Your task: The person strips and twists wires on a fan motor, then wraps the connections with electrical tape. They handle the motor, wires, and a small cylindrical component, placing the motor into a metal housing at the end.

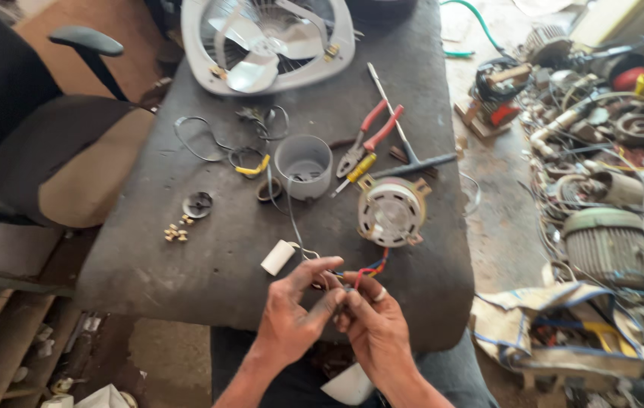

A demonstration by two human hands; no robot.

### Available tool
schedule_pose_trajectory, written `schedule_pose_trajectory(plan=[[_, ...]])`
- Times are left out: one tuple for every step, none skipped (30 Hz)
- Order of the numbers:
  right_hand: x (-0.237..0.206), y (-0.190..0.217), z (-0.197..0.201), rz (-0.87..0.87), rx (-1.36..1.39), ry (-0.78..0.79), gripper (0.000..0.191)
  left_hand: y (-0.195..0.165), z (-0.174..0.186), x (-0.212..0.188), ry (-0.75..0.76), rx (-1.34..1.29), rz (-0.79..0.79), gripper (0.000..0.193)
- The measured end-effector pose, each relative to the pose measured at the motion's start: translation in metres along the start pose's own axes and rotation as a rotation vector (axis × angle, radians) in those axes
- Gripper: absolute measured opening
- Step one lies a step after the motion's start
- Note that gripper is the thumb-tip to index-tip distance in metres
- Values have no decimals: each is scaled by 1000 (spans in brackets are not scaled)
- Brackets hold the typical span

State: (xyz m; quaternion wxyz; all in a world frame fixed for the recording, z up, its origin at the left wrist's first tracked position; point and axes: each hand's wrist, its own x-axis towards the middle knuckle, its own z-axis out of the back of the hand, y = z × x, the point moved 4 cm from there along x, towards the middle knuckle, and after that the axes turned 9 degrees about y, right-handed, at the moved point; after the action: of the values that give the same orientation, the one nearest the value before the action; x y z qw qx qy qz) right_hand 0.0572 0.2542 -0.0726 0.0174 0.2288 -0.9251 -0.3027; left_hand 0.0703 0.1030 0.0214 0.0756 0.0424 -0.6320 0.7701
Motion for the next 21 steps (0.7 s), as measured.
schedule_pose_trajectory(plan=[[1, 0, 2, 15, -1, 8, 25, -1, 1, 0, 4, -6, -12, 39], [2, -1, 4, 30, -2, 17, 24, -2, 1, 1, 7, -11, -24, 39], [3, -1, 7, 30, -7, 0, 22, -2, 1, 1, 9, -15, -36, 39], [4, -1, 10, 29, -12, -15, 21, -3, 1, 2, 9, -35, -47, 38], [6, -1, 13, 26, -17, -30, 19, -3, 2, 2, 6, -56, -56, 37], [7, -3, 15, 17, 9, -45, 17, -3, 3, 2, 2, -77, -63, 36], [9, -4, 16, 5, 34, -61, 16, -3, 3, 2, 5, -85, -53, 36], [12, -5, 18, -6, 59, -76, 15, -3, 4, 2, 8, -92, -44, 36], [14, -6, 18, -23, 69, -69, 13, -3, 6, 1, 11, -99, -35, 36], [17, -7, 19, -40, 79, -63, 11, -3, 8, 1, 6, -78, -26, 36], [19, -8, 19, -55, 90, -62, 10, -4, 9, 0, 5, -58, -15, 36], [21, -9, 19, -66, 95, -63, 8, -4, 11, 0, 9, -41, -5, 36], [23, -8, 19, -74, 99, -67, 7, -8, 16, -1, -33, 11, -60, 37], [25, -8, 19, -78, 102, -73, 6, -12, 20, -2, -72, 61, -117, 39], [26, -7, 18, -82, 108, -66, 4, -14, 25, 0, -107, 110, -175, 41], [27, -5, 17, -83, 115, -58, 3, -14, 33, 2, -184, 119, -181, 39], [28, -4, 15, -84, 122, -51, 4, -12, 44, 7, -260, 127, -187, 36], [28, -3, 14, -91, 109, -66, 5, -8, 57, 12, -337, 135, -191, 34], [28, -2, 13, -99, 96, -82, 6, -2, 70, 20, -367, 241, -144, 29], [27, -2, 12, -107, 83, -98, 7, 5, 85, 30, -395, 347, -97, 24], [24, -2, 12, -132, 62, -144, 6, 13, 97, 42, -366, 461, -59, 25]])
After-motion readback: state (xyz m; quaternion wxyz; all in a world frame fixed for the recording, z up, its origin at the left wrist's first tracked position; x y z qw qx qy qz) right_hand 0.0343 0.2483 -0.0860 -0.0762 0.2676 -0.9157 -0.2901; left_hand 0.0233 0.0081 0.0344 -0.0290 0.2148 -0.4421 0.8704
